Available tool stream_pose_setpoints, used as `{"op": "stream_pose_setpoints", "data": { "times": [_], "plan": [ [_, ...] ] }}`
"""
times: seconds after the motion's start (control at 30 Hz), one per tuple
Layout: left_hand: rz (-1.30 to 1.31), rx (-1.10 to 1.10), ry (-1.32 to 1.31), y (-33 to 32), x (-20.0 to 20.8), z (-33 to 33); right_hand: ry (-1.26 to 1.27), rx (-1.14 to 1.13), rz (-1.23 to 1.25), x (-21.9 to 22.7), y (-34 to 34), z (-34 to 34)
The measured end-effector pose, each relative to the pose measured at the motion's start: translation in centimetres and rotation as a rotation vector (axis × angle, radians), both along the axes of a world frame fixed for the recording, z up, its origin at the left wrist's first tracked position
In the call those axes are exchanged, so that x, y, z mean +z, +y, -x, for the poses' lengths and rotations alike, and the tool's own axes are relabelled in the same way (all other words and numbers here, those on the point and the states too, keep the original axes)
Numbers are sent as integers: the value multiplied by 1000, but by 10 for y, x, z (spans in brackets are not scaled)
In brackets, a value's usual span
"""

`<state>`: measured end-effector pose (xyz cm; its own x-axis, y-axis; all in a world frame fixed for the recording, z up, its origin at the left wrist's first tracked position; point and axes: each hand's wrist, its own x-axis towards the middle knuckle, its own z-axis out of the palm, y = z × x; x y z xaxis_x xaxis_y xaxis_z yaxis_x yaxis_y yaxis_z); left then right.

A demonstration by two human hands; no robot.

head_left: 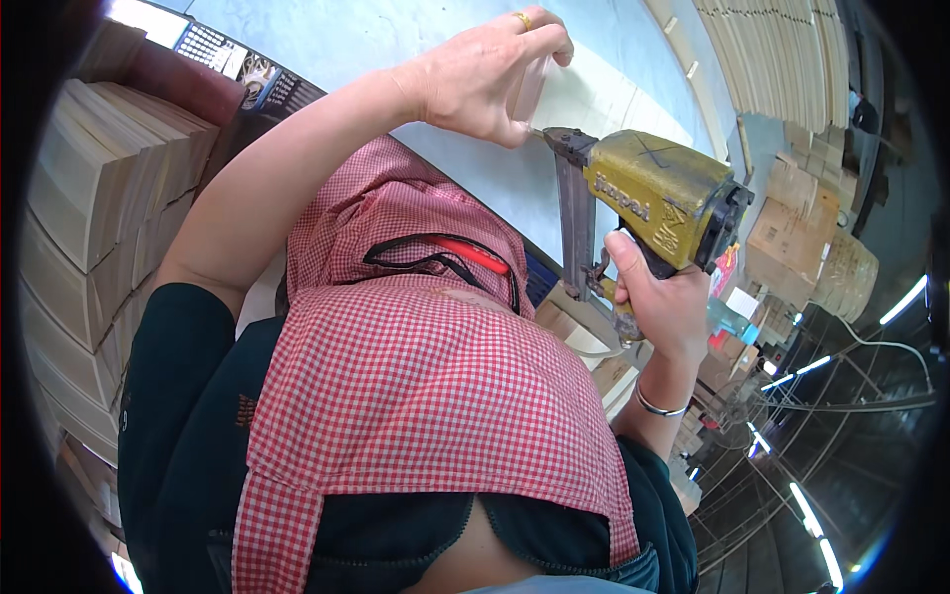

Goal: Assemble small wooden boxes using glue and a pneumatic stapler.

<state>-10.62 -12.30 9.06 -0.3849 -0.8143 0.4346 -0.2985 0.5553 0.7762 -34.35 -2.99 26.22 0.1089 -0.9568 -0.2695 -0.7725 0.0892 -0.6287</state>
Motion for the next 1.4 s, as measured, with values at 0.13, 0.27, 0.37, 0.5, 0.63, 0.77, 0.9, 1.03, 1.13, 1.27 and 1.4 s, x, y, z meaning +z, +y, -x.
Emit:
{"op": "stream_pose_setpoints", "data": {
  "times": [0.13,0.27,0.37,0.5,0.63,0.77,0.9,1.03,1.13,1.27,1.4],
  "plan": [
    [-21,62,-45,7,6,3,7,-148,-106,4,2,-10],
    [-37,122,-97,7,4,8,-7,-331,-201,3,10,-17],
    [-14,124,-74,4,-2,11,-83,-390,-150,0,14,-20],
    [-16,22,47,-4,-15,13,-16,-379,-169,-3,9,-24],
    [15,13,131,-5,-17,15,7,-378,-169,-1,10,-29],
    [27,53,123,-2,-16,16,12,-382,-161,-1,11,-28],
    [-43,123,-33,5,-15,13,13,-355,-155,-4,10,-23],
    [21,293,-47,34,-13,-3,15,-286,-53,-9,13,-14],
    [-33,567,-129,101,-12,-25,2,-246,21,-15,18,-7],
    [-204,464,-172,147,-9,-19,120,-391,-103,-24,17,7],
    [-301,230,177,116,-1,3,94,-426,-85,-14,14,10]
  ]
}}
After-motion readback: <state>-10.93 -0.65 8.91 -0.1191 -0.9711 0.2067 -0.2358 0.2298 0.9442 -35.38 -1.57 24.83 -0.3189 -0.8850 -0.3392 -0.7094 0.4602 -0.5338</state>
